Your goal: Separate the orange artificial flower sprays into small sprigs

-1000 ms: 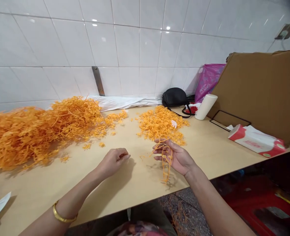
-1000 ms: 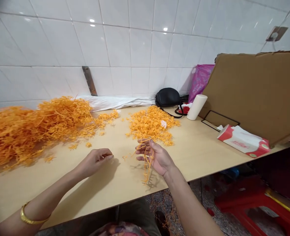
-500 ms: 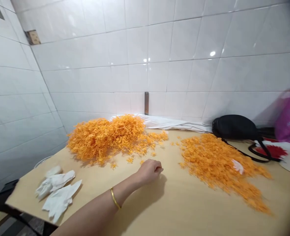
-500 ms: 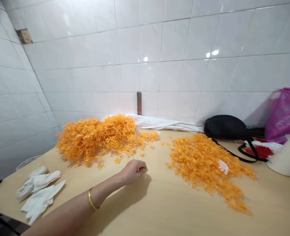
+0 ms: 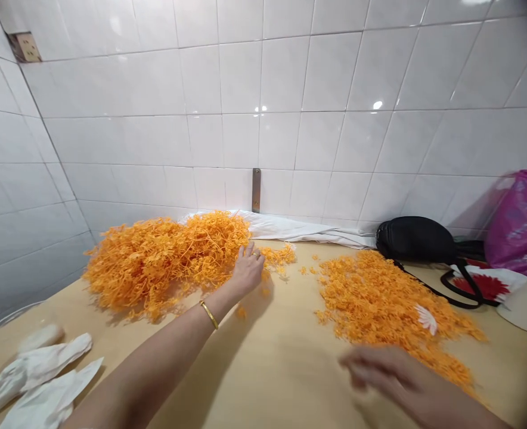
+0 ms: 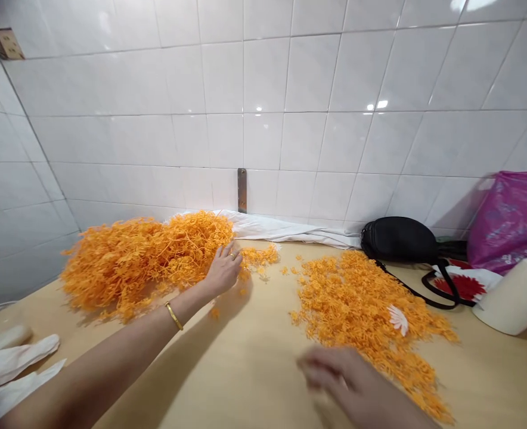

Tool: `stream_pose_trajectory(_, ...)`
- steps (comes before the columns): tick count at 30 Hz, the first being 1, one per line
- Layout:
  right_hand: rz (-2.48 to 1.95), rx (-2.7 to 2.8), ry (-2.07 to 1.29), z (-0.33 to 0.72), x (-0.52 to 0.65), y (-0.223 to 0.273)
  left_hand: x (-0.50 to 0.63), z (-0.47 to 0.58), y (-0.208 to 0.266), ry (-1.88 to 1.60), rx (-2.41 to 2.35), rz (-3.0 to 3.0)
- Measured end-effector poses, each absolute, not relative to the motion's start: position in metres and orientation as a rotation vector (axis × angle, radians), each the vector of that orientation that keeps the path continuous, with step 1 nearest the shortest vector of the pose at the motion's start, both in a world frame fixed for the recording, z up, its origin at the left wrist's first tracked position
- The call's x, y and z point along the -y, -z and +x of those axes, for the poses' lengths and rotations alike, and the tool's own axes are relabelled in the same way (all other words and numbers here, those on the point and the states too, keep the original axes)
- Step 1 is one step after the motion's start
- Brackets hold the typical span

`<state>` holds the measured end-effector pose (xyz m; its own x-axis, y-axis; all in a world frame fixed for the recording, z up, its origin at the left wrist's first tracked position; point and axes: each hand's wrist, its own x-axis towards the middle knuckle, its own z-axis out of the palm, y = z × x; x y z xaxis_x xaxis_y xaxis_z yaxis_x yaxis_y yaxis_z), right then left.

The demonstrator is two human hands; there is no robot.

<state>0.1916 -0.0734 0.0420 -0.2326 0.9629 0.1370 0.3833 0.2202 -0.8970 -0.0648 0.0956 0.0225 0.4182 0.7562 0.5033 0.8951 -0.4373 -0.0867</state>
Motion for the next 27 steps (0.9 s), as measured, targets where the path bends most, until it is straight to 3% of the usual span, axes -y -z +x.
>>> stream_pose_trajectory(3,-1.273,1.899,-0.943,0.158,-0.009,-0.049,-0.105,-0.078,-0.026,0.478,1.405,-2.305)
stream_pose_trajectory(6,-1.299,1.861,-0.686,0.116,-0.080,-0.038,-0.110,-0.090,-0.030,0.413,1.364,-2.343)
stream_pose_trajectory(12,-1.550,1.894,-0.336,0.069,-0.139,0.001,-0.115,-0.111,-0.025,0.284,1.432,-2.371)
stream_pose_trajectory(20,-1.468,1.528,-0.382,0.097,-0.169,-0.022,-0.115,-0.119,-0.017,0.346,1.475,-2.440)
stream_pose_trajectory(27,-1.181,1.166,-0.651,0.116,-0.144,-0.070,-0.107,-0.109,-0.027,0.407,1.389,-2.452)
